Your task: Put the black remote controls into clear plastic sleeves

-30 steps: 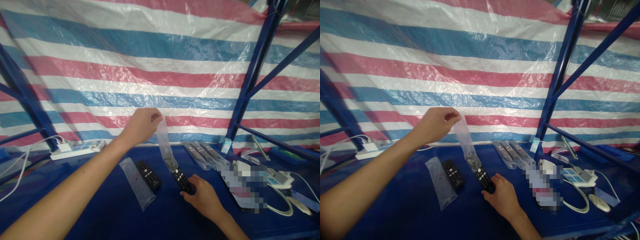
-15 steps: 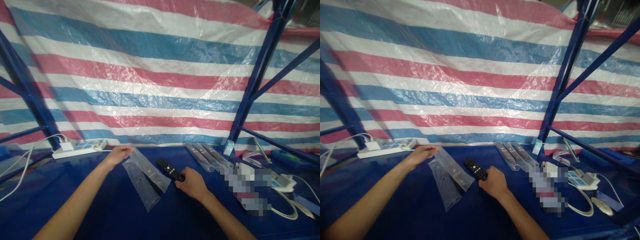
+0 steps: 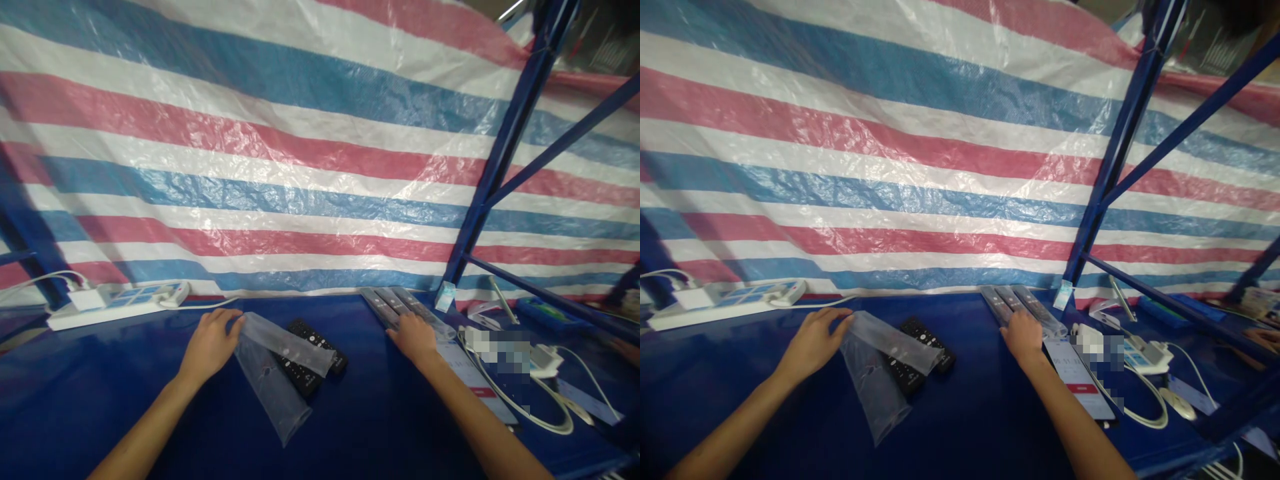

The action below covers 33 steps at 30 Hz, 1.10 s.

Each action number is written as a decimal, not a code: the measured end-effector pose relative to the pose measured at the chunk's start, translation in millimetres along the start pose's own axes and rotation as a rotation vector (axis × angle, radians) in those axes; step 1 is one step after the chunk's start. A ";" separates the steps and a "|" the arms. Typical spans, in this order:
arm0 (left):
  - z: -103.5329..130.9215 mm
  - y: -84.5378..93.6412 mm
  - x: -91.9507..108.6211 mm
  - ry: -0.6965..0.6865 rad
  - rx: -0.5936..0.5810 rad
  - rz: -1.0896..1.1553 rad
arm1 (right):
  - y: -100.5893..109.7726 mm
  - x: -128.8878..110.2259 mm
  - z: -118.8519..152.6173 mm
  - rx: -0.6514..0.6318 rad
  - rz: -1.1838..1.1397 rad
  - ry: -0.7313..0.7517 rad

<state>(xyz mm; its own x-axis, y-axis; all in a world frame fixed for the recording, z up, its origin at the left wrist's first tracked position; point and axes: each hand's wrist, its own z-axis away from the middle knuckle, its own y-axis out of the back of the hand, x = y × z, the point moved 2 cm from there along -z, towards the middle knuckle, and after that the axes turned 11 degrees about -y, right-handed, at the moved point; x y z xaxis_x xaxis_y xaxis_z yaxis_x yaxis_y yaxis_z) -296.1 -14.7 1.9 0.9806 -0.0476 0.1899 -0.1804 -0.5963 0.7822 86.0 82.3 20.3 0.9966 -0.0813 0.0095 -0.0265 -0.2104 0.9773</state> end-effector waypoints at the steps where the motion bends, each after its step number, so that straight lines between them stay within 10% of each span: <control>1: 0.3 0.3 3.8 -0.005 -0.012 -0.007 | -2.4 -0.6 -0.9 -0.018 0.003 0.015; 13: -1.2 10.6 26.1 -0.036 0.039 -0.134 | -7.0 -18.0 29.3 -0.099 -0.080 0.271; 19: -22.5 16.0 76.4 -0.193 0.033 -0.037 | -3.3 -4.0 65.5 -0.117 -0.216 0.411; 26: -81.7 -46.0 157.2 -0.306 -0.544 0.151 | -16.4 22.8 76.0 0.186 -0.636 0.331; 33: -126.6 -111.8 174.9 -0.283 -0.814 0.170 | -34.7 38.0 72.3 0.350 -0.746 0.300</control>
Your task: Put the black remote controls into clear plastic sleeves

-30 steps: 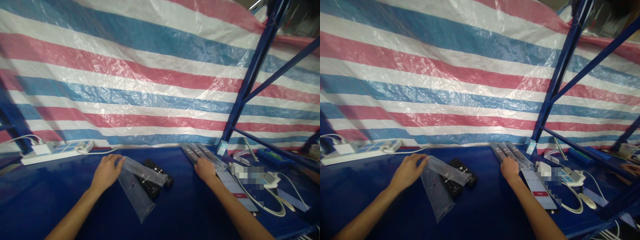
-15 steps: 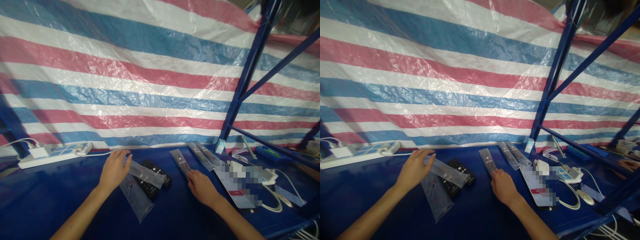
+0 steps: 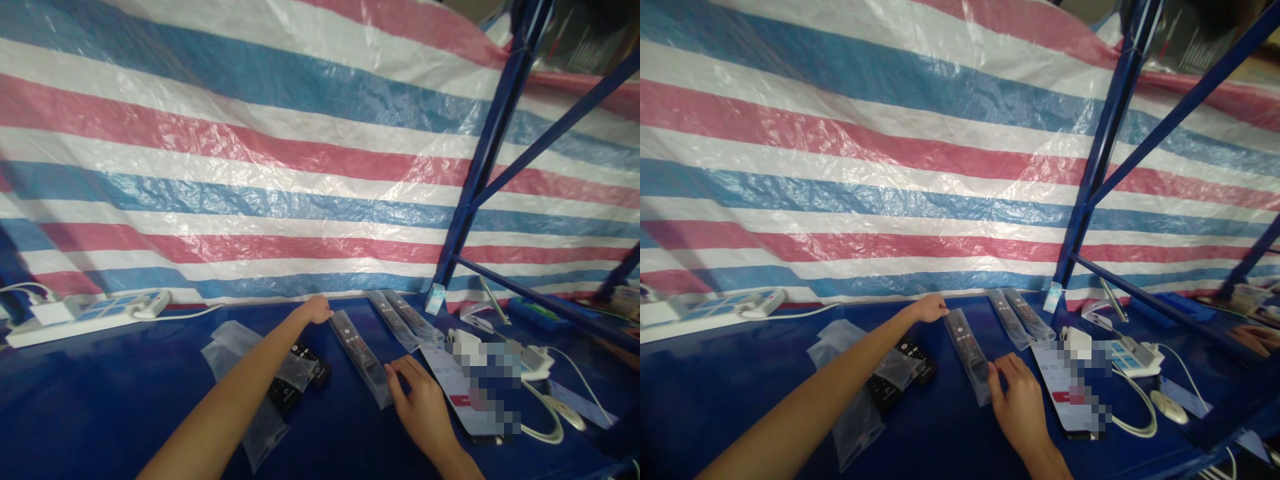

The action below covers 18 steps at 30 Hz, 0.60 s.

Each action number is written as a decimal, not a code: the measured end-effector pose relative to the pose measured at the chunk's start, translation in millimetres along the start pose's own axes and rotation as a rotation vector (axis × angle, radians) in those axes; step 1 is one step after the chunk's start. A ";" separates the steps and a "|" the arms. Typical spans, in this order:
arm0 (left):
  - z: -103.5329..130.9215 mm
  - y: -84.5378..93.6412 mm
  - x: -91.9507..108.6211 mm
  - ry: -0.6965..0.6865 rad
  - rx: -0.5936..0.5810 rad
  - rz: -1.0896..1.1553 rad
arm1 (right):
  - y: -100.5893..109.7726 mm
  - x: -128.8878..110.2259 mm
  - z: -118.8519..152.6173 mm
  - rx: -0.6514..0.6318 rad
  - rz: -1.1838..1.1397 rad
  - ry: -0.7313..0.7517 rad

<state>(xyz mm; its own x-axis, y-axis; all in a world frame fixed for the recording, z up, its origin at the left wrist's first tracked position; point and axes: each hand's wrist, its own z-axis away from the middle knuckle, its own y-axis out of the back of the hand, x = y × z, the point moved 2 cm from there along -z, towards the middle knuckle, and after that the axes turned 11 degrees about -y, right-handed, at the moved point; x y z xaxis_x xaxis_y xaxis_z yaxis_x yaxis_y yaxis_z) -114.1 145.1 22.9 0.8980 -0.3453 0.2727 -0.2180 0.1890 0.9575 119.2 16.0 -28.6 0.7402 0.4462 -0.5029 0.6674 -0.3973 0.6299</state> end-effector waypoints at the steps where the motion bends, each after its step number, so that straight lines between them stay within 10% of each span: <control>1: -4.2 -2.1 -2.5 0.000 -0.022 0.011 | -0.4 1.3 -0.1 -0.009 -0.005 -0.006; 18: -3.9 -8.2 -7.4 0.055 -0.024 0.031 | 2.9 -1.2 -1.4 -0.064 -0.040 -0.073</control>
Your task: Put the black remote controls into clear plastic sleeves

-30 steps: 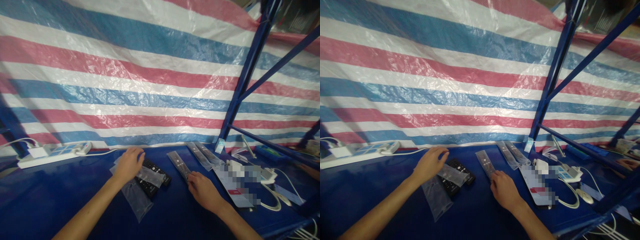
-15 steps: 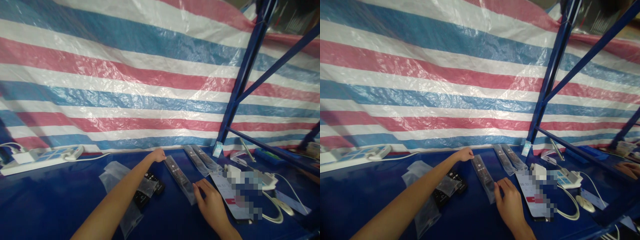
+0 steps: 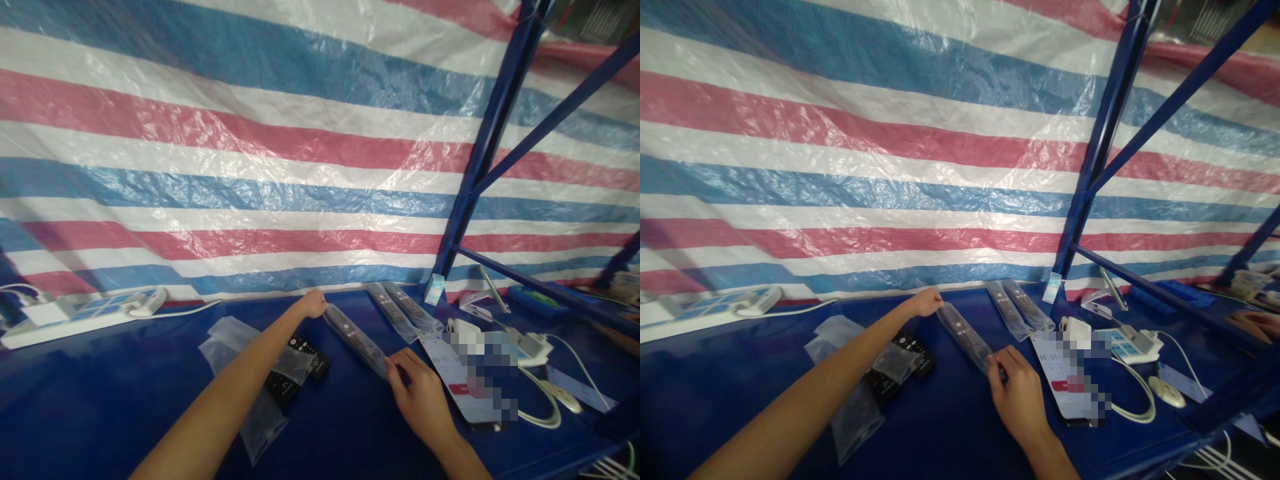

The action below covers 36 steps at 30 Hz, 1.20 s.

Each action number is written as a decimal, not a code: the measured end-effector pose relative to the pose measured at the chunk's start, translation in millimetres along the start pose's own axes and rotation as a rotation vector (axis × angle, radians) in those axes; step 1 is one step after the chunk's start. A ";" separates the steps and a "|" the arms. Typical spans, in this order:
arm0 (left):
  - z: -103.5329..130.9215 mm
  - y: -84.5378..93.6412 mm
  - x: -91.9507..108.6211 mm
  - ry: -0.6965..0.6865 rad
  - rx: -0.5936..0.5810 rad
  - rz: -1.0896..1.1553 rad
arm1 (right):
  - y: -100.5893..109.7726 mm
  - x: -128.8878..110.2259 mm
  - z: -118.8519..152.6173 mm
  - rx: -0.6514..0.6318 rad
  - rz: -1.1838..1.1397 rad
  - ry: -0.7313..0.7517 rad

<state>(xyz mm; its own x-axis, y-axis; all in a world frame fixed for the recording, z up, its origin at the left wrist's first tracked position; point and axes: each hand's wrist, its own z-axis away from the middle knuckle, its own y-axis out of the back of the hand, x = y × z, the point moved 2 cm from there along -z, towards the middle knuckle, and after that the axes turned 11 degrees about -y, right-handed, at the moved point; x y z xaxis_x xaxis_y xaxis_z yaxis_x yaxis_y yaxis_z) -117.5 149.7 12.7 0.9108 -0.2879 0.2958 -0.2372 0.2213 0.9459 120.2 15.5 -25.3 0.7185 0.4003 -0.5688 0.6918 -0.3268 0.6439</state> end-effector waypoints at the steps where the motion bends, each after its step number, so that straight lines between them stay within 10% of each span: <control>1: 0.9 -0.5 1.5 0.008 0.005 -0.007 | 0.0 0.2 0.0 0.002 -0.001 0.000; 15: 59.3 42.6 65.7 -0.085 0.475 -0.205 | 17.8 3.9 3.8 0.116 0.016 -0.023; 25: 100.3 95.2 125.2 -0.240 0.585 -0.320 | 34.1 16.9 2.2 -0.248 0.117 -0.235; 36: 133.1 131.5 131.8 -0.304 0.734 -0.317 | 13.3 -8.0 -20.3 -0.380 0.191 -0.160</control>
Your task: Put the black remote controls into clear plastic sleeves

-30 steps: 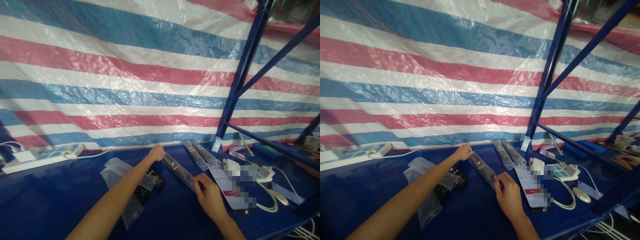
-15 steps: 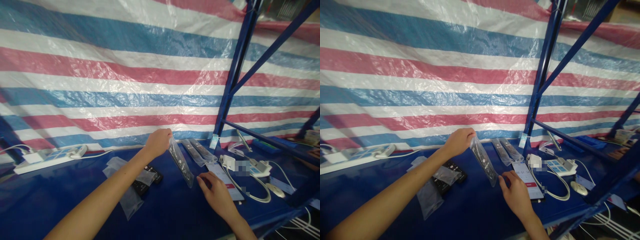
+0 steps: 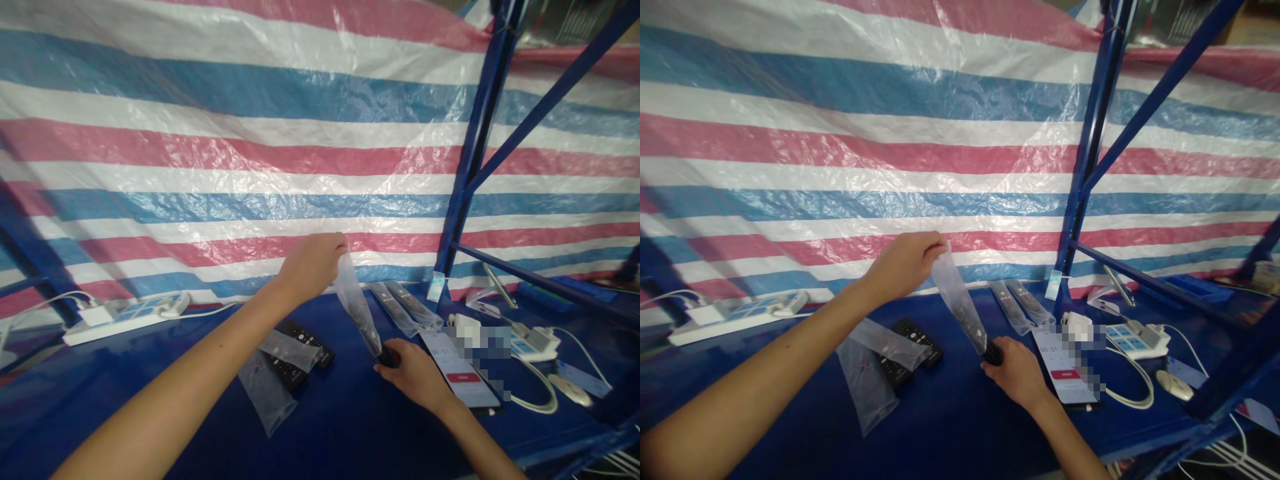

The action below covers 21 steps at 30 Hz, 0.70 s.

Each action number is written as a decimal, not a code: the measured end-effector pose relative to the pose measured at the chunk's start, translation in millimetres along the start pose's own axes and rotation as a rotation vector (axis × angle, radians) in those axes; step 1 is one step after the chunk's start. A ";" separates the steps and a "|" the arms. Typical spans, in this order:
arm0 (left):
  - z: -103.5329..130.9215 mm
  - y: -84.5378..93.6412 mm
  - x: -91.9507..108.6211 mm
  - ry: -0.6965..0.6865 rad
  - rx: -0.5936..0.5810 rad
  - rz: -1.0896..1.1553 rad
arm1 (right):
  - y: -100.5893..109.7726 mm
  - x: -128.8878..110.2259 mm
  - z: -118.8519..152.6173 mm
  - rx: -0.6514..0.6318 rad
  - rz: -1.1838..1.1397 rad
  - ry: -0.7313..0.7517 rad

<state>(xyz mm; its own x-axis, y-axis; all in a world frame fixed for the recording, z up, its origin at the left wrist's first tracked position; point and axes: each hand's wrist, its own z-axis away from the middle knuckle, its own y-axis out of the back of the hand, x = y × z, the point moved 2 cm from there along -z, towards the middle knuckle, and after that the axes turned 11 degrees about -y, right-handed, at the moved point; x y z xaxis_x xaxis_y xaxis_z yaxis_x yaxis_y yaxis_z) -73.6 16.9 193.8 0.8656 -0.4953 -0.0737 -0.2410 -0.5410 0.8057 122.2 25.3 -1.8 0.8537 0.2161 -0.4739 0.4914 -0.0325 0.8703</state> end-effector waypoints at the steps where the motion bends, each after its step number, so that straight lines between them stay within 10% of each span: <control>1: 3.3 9.8 -9.2 0.027 0.056 0.004 | -0.4 -0.1 -0.7 0.014 0.014 -0.015; 7: 54.8 39.5 -101.0 0.408 0.349 0.142 | -1.1 1.4 -6.3 0.042 0.195 -0.198; 11: 97.4 -2.6 -137.4 0.474 0.208 0.318 | -6.2 -16.5 -15.9 0.079 0.376 -0.132; 21: 147.4 -91.5 -152.9 0.526 -0.047 0.557 | -30.7 -66.2 -38.4 0.054 0.480 0.079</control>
<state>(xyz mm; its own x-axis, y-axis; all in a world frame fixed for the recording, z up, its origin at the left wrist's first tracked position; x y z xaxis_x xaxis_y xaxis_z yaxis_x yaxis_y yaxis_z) -248.6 41.9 44.7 0.7195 -0.2913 0.6304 -0.6941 -0.2710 0.6669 44.0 49.5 7.9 0.9713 0.2380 -0.0070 0.0553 -0.1966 0.9789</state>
